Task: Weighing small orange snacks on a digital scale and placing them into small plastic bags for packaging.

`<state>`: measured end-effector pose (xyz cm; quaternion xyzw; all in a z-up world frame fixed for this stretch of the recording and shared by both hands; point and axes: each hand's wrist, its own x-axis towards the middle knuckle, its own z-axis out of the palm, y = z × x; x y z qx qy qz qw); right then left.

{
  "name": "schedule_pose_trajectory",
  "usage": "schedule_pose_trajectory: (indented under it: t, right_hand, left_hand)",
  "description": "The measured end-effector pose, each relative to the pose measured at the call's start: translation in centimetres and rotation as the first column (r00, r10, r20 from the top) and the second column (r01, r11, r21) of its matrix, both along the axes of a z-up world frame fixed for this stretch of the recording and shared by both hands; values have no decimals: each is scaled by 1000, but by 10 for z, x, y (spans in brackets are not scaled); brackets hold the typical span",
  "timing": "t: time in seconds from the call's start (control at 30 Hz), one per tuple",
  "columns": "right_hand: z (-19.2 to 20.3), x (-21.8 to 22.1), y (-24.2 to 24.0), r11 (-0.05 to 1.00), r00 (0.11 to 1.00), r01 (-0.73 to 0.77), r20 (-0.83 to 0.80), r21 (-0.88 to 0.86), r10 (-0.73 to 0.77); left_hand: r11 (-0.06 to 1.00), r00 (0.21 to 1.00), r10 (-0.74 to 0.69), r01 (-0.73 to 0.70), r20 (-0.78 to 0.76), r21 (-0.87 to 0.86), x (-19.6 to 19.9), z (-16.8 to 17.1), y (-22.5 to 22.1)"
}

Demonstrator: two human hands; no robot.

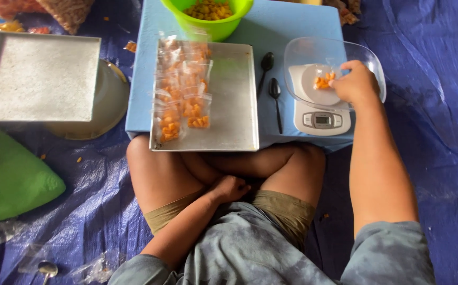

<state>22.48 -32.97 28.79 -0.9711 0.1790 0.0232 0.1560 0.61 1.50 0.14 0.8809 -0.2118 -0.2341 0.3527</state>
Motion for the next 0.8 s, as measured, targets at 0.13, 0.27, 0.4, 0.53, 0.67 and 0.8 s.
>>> schedule_pose_trajectory:
  t: [0.13, 0.27, 0.4, 0.53, 0.67, 0.8]
  right_hand:
    - [6, -4, 9, 995, 999, 15, 41, 98, -19]
    - [26, -17, 29, 938, 995, 90, 2, 335, -96]
    - [17, -18, 21, 918, 992, 44, 92, 394, -87]
    - [31, -26, 33, 901, 991, 103, 39, 422, -131]
    - [32, -28, 34, 896, 991, 99, 36, 433, -127]
    - [38, -34, 40, 897, 989, 10, 129, 442, -74]
  left_hand:
    - [1000, 1000, 19, -19, 12, 5, 0, -8, -3]
    - [990, 994, -5, 21, 110, -141, -2, 13, 3]
    - [986, 995, -3, 21, 103, -168, -2, 13, 3]
    - [979, 991, -14, 41, 133, -201, -2, 9, 2]
    - [991, 996, -16, 28, 89, -127, -1, 15, 2]
    - [995, 999, -7, 11, 40, -104, -1, 16, 0]
